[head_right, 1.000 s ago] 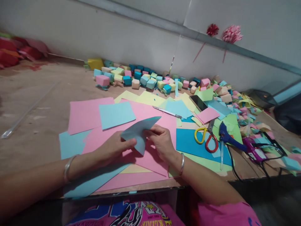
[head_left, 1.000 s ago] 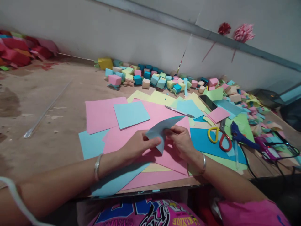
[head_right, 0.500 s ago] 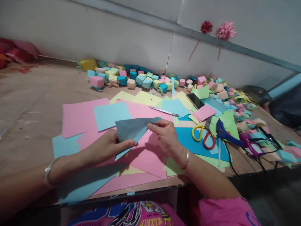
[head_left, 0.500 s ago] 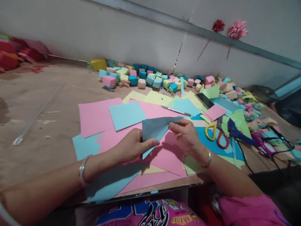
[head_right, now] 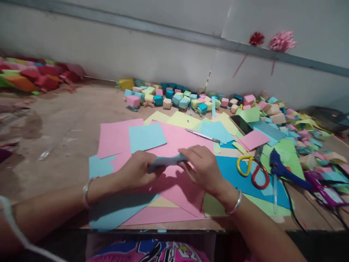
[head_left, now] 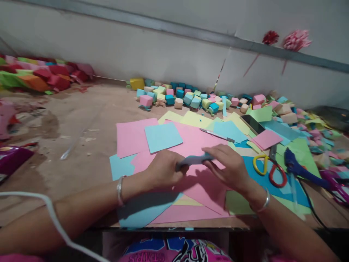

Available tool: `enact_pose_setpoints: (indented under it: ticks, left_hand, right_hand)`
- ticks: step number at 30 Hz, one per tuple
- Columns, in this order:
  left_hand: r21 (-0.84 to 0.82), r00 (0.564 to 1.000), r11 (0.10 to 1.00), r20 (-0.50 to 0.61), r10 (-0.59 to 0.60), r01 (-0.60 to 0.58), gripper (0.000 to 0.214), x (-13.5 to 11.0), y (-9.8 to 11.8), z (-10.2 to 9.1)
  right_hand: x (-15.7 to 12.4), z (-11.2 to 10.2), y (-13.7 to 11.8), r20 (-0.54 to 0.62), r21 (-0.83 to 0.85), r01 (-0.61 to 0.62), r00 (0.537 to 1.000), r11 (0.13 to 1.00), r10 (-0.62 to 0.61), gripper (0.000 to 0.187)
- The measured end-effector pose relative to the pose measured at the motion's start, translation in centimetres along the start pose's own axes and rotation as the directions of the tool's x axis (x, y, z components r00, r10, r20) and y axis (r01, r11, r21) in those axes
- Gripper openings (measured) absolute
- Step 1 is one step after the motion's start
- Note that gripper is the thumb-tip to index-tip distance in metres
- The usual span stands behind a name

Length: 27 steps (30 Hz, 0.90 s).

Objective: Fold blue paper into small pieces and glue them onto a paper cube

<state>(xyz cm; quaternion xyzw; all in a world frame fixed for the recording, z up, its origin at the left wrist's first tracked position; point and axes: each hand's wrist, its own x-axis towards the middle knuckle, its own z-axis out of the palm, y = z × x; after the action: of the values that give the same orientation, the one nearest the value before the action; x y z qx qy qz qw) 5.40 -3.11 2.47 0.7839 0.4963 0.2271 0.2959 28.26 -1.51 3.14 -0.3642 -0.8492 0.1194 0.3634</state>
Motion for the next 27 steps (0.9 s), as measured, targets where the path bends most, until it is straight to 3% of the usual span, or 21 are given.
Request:
enact_pose_setpoints:
  ticks: [2, 6, 9, 12, 14, 16, 19, 21, 24, 27]
  left_hand:
    - [0.089, 0.993, 0.993, -0.088, 0.082, -0.074, 0.013, -0.1, -0.3, 0.1]
    - [-0.087, 0.972, 0.986, -0.2, 0.12, -0.139, 0.024, -0.2, -0.9, 0.5]
    - [-0.132, 0.976, 0.979, -0.173, 0.132, -0.156, 0.012, -0.1, -0.9, 0.6]
    - [0.014, 0.986, 0.994, -0.132, 0.106, -0.105, 0.013, 0.4, -1.3, -0.4]
    - [0.144, 0.987, 0.989, -0.143, 0.067, -0.046, 0.011, 0.6, -2.2, -2.0]
    - [0.172, 0.984, 0.985, -0.178, 0.019, 0.012, 0.012, 0.7, -3.6, -4.1]
    - [0.031, 0.949, 0.984, -0.271, -0.162, 0.176, 0.009, 0.4, -5.9, -7.2]
    - [0.059, 0.922, 0.968, -0.325, -0.211, 0.243, 0.011, 0.2, -7.0, -8.3]
    - [0.255, 0.936, 0.953, -0.344, -0.07, 0.165, 0.018, 0.1, -8.0, -8.0]
    - [0.401, 0.966, 0.916, -0.238, 0.099, 0.005, 0.035, 0.1, -8.7, -6.6]
  right_hand:
    - [-0.4, 0.6, -0.8, -0.034, -0.066, 0.079, 0.996, 0.995, -0.082, 0.013]
    - [-0.9, 1.4, -1.4, -0.052, 0.049, 0.102, 0.994, 0.994, -0.1, 0.012]
    - [-1.1, 1.9, -1.2, 0.009, 0.078, 0.056, 0.998, 0.995, -0.057, 0.011]
    - [-0.9, 2.1, 0.0, -0.044, 0.085, -0.114, 0.992, 0.99, 0.118, 0.008]
    - [-0.6, 2.1, 1.3, -0.091, 0.195, -0.298, 0.943, 0.935, 0.319, 0.009]
    - [-0.3, 2.0, 2.6, -0.107, 0.35, -0.442, 0.857, 0.826, 0.504, 0.013]
    - [0.1, 2.1, 3.9, -0.057, 0.53, -0.539, 0.748, 0.655, 0.661, 0.021]
    - [0.3, 2.5, 4.4, 0.0, 0.599, -0.565, 0.708, 0.567, 0.706, 0.027]
    - [0.3, 3.2, 5.0, -0.01, 0.656, -0.563, 0.659, 0.502, 0.752, 0.038]
    - [0.2, 3.3, 6.0, -0.084, 0.583, -0.594, 0.634, 0.554, 0.769, 0.046]
